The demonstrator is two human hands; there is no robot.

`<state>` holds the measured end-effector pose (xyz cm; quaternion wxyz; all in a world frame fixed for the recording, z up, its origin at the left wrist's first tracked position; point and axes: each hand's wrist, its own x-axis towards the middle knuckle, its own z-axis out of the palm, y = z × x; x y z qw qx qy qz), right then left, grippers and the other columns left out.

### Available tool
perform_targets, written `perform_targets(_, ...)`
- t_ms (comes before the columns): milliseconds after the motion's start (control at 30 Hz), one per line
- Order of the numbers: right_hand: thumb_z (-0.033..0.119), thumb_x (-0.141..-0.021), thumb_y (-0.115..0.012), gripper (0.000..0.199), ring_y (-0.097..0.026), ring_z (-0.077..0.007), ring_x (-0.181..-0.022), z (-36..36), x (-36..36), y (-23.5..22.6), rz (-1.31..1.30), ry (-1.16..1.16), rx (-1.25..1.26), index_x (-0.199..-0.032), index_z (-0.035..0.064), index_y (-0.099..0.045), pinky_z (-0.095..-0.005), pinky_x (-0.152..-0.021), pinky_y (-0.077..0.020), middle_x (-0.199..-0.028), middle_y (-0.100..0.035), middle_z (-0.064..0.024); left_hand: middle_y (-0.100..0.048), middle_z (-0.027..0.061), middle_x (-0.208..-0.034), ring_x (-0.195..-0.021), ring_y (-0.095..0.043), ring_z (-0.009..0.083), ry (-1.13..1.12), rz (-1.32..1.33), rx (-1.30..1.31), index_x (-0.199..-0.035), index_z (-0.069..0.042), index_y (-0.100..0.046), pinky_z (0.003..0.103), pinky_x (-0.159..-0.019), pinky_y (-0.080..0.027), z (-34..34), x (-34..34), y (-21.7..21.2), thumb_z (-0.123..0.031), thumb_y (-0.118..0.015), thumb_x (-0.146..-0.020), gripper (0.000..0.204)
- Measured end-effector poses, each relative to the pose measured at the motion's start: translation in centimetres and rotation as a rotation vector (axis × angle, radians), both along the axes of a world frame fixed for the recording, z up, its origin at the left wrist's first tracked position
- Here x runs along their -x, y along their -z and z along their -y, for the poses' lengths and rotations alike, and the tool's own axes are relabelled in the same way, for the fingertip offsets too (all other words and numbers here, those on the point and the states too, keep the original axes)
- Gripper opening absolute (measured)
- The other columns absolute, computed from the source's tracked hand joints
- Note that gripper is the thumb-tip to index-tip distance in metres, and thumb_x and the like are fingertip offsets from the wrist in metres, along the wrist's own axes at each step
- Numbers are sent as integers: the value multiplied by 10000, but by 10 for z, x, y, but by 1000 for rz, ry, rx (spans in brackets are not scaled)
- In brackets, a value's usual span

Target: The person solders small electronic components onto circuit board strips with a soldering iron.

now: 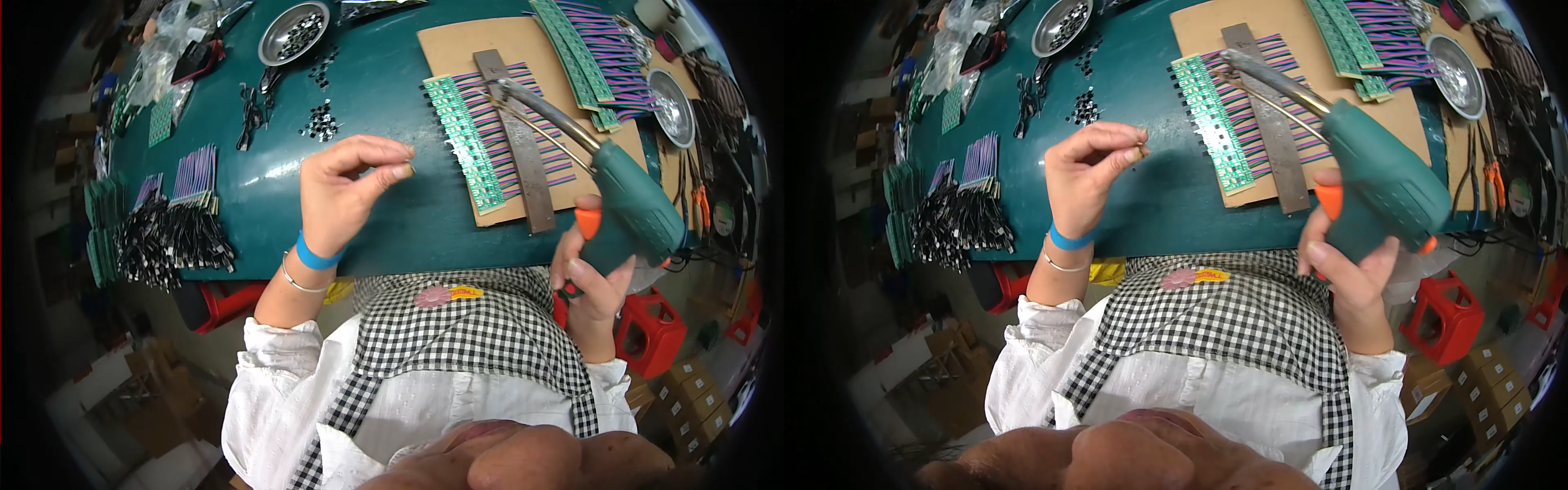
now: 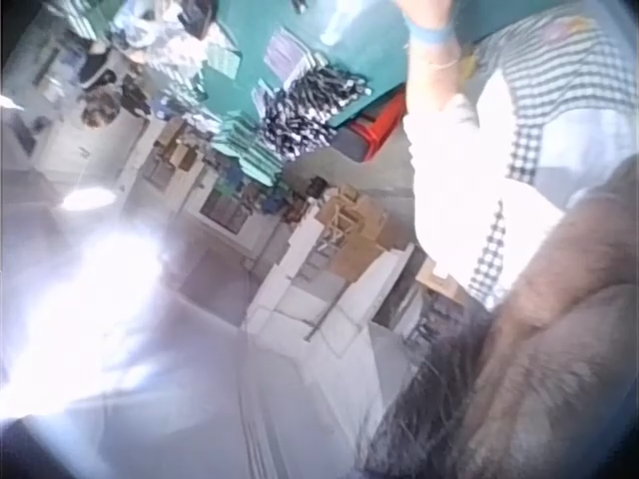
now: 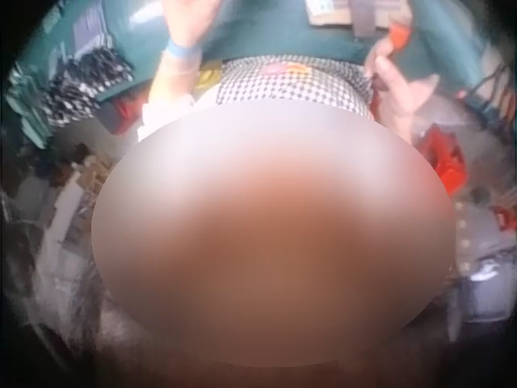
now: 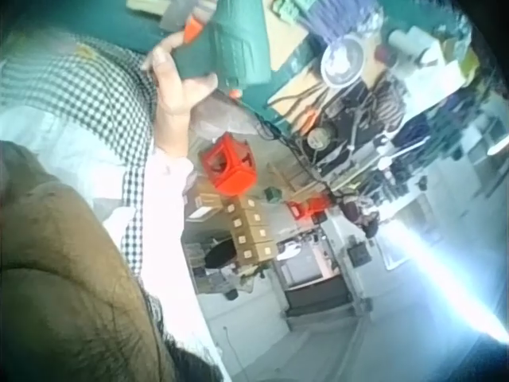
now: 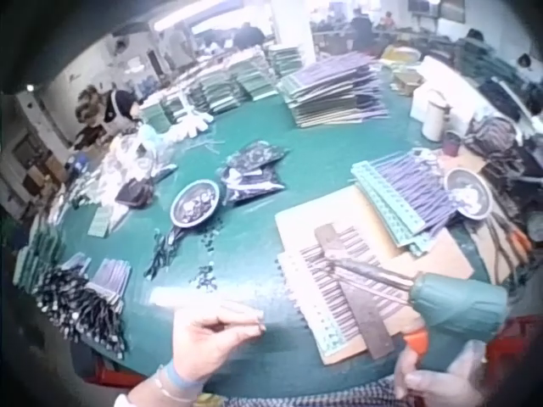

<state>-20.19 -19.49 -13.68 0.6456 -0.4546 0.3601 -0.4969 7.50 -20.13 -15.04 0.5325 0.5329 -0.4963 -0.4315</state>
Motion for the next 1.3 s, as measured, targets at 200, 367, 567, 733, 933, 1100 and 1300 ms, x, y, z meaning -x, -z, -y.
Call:
perform_targets(200, -6, -756, -606, 539, -535, -119, -542, 9, -31, -2, -20, -139, -88, -1235, -67, -367, -209, -494, -427, -718, -569, -100, -631, 84, -798, -741, -613, 176, 252, -8, 280, -766, -23, -679, 276, -652, -499, -3, 36, -5, 85, -705, -625, 180)
perform_targets(367, -29, -728, -632, 571, -563, -120, -572, 10, -36, -4, 57, -172, -167, -1238, -45, -374, -214, -508, -470, -744, -583, -96, -622, 43, -767, -695, -598, 210, 434, 365, 643, -790, -70, -666, 320, -620, -482, 0, 53, -20, -7, -711, -608, 198)
perform_targets(567, -68, -673, -643, 620, -572, -129, -570, 5, -30, -6, 9, -180, -212, -1234, -46, -379, -213, -495, -468, -729, -574, -92, -636, 64, -788, -697, -604, 230, 477, 403, 695, -805, -41, -657, 329, -622, -481, -5, 57, -24, -21, -713, -618, 196)
perform_targets(733, -105, -666, -615, 627, -565, -129, -586, 2, -29, 2, -133, -66, -13, -1237, -51, -359, -223, -524, -475, -720, -567, -101, -635, 90, -698, -643, -617, 220, 462, 419, 372, -800, -29, -657, 300, -574, -483, -14, 58, -16, -90, -735, -696, 144)
perform_targets(933, -130, -708, -588, 586, -570, -124, -698, -5, -21, 8, -240, -130, 45, -1244, -49, -364, -231, -596, -481, -801, -576, -82, -633, 109, -679, -571, -610, 221, 530, 227, 204, -798, -19, -666, 288, -493, -461, -18, 57, -10, -54, -701, -725, 88)
perform_targets(1100, -45, -735, -674, 197, -599, -85, -703, -9, -21, 12, -329, -178, 43, -913, -2, -601, -208, -620, -491, -811, -627, -33, -634, 110, -667, -550, -607, 196, 583, 159, 146, -784, 10, -658, 281, -481, -453, -17, 53, -12, 9, -644, -721, 64)
perform_targets(1300, -34, -780, -595, 488, -574, -131, -667, -5, -10, 5, -352, -149, 81, -1222, -47, -387, -226, -637, -474, -790, -589, -97, -640, 79, -693, -598, -597, 111, 449, 134, -213, -792, 42, -633, 224, -541, -485, -11, 38, 5, -25, -591, -803, 80)
